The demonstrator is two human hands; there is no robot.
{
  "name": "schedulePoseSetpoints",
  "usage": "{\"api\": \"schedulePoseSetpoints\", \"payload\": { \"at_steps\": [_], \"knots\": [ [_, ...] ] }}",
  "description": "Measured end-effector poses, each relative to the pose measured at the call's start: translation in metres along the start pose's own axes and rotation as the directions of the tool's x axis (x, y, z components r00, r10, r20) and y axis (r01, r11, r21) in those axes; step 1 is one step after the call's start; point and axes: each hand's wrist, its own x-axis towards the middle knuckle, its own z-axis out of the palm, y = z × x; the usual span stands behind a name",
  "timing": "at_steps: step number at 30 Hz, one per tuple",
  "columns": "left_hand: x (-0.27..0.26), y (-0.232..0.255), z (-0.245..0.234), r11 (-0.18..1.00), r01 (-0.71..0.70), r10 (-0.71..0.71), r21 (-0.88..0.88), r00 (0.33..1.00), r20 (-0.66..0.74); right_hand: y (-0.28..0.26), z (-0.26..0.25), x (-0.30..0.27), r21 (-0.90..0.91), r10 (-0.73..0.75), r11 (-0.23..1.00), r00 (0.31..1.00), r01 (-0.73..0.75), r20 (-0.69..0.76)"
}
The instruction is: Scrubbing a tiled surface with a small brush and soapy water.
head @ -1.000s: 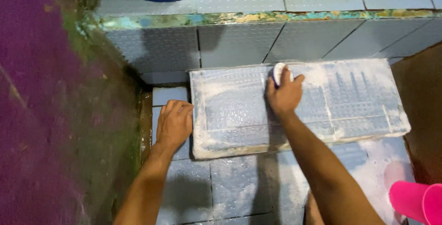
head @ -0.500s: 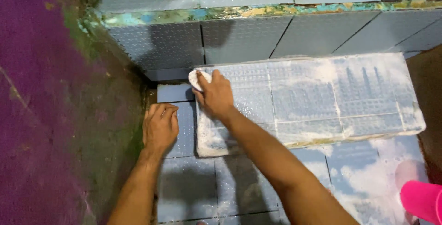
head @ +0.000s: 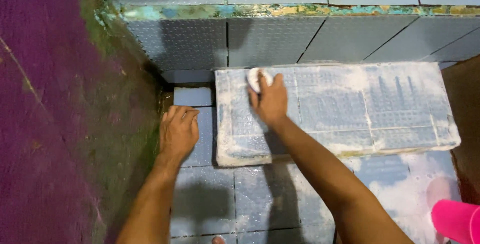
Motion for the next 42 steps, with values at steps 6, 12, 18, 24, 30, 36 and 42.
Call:
{"api": "schedulePoseSetpoints", "payload": {
  "at_steps": [6,12,18,24,30,36,42],
  "knots": [
    [-0.016,-0.024,-0.007,0.995,0.086,-0.087,0.043,0.996,0.013,-0.042,0.004,-0.046,0.276,-0.458,0.874,0.867,0.4,0.196],
    [-0.026,-0.032,-0.01,0.984,0.149,-0.154,0.094,0.987,0.039,-0.031,0.033,-0.053,0.339,-0.569,0.809,0.785,0.481,0.245],
    [-0.021,-0.021,-0.021,0.985,0.145,-0.147,0.092,0.989,0.016,-0.04,0.041,0.03,0.034,-0.388,0.921,0.908,0.387,0.157],
    [-0.021,-0.015,-0.018,0.985,0.086,-0.095,0.147,0.994,0.059,-0.047,0.03,-0.021,0.184,-0.451,0.888,0.874,0.421,0.18],
    [-0.014,-0.021,0.022,0.994,-0.036,0.026,0.105,0.995,0.096,-0.001,-0.03,-0.03,0.172,-0.262,0.962,0.887,0.21,0.381],
    [0.012,0.015,0.019,0.997,-0.073,0.071,0.01,0.994,0.088,0.185,-0.048,0.001,-0.141,0.459,0.888,0.867,-0.439,0.192],
    [-0.002,0.001,0.023,0.992,-0.117,0.113,0.038,0.988,0.106,0.135,-0.055,-0.013,-0.193,0.433,0.874,0.895,-0.445,-0.105]
  ]
}}
